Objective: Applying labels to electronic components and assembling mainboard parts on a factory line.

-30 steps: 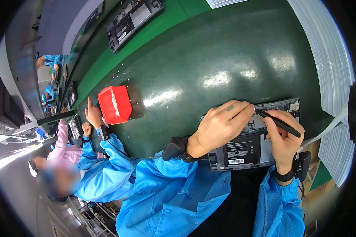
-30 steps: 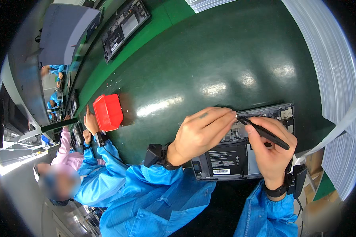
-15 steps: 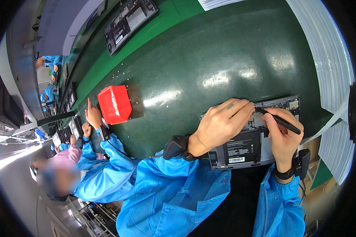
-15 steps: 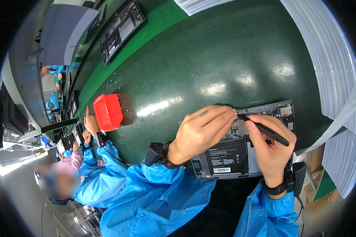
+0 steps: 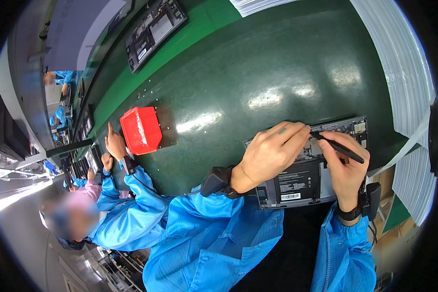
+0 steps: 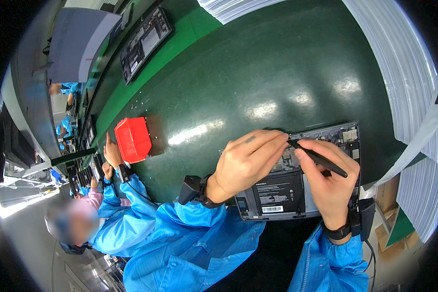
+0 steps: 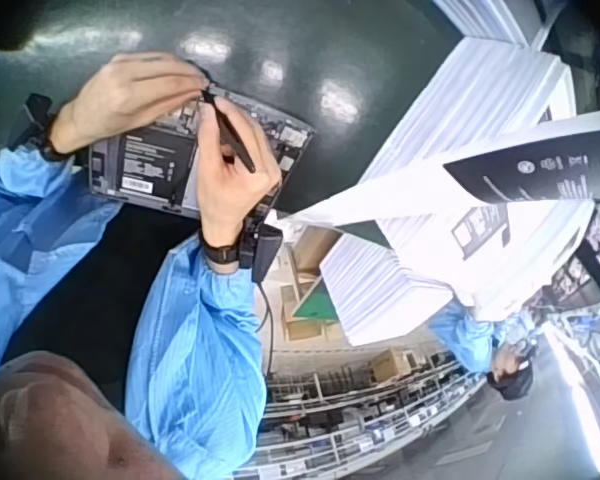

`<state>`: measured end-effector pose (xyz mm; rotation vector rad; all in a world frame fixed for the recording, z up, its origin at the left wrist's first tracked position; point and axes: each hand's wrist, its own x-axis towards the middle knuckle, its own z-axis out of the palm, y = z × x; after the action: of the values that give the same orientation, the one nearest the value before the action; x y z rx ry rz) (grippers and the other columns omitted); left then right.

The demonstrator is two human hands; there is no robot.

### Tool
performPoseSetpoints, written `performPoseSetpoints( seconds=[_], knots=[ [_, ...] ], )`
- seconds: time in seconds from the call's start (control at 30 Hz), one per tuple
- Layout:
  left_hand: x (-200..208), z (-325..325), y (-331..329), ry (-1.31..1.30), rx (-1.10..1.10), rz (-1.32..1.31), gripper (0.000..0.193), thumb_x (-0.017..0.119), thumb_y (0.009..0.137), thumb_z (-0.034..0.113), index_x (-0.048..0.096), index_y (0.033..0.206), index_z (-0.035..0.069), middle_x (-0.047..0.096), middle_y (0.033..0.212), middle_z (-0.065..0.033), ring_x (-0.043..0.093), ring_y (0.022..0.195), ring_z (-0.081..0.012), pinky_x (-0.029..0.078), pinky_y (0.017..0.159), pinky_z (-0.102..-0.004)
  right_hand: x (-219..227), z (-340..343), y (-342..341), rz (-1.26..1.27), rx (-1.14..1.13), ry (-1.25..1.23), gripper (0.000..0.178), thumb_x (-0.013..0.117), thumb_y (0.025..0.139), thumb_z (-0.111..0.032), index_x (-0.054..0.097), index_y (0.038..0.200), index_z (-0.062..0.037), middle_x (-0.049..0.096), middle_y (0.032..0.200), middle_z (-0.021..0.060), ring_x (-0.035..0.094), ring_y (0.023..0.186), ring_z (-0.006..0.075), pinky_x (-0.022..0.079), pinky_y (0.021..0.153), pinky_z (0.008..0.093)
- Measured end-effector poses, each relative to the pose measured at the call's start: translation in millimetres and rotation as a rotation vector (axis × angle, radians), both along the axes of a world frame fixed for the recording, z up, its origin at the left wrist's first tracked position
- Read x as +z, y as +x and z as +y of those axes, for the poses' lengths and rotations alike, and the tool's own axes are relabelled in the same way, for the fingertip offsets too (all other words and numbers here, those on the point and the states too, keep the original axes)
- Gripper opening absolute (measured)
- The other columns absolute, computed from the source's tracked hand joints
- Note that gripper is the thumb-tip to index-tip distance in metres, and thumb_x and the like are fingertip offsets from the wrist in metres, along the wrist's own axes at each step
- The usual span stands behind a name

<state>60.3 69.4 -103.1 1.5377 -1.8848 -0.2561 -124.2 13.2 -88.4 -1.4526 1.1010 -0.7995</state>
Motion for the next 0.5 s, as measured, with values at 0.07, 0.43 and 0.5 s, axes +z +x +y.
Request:
performPoseSetpoints(
  seconds=[0.07,0.43,0.5],
  knots=[
    [0,-1,0,-0.003,-0.001,0.013,0.021,0.078,0.077,0.001,0.072,0.097,-0.004,0.072,0.1,-0.0138,0.072,0.086,-0.0267,0.061,0.073,-0.0344,-3,0,-2,0.001,0.019,-0.054,0.019,0.078,0.085,0.001,0.075,0.104,0.0019,0.074,0.097,0.0097,0.065,0.074,0.0064,0.047,0.055,0.0175],
    [8,-8,0,-0.026,0.048,0.096,0.019,0.079,0.078,0.002,0.075,0.096,0.001,0.074,0.097,-0.0101,0.073,0.079,-0.0246,0.06,0.069,-0.0334,-8,0,-12,-0.157,-0.025,0.067,0.02,0.073,0.088,0.004,0.071,0.108,0.0064,0.071,0.104,0.0133,0.066,0.076,0.0106,0.05,0.056,0.0184],
    [8,-9,-2,0.021,0.079,0.18,0.016,0.078,0.078,0.003,0.076,0.094,0.003,0.075,0.094,-0.0093,0.074,0.078,-0.024,0.06,0.067,-0.0323,-12,-1,-14,-0.196,-0.014,0.074,0.021,0.071,0.089,0.005,0.069,0.11,0.0073,0.069,0.108,0.0145,0.068,0.08,0.0128,0.051,0.056,0.0191]
  ],
)
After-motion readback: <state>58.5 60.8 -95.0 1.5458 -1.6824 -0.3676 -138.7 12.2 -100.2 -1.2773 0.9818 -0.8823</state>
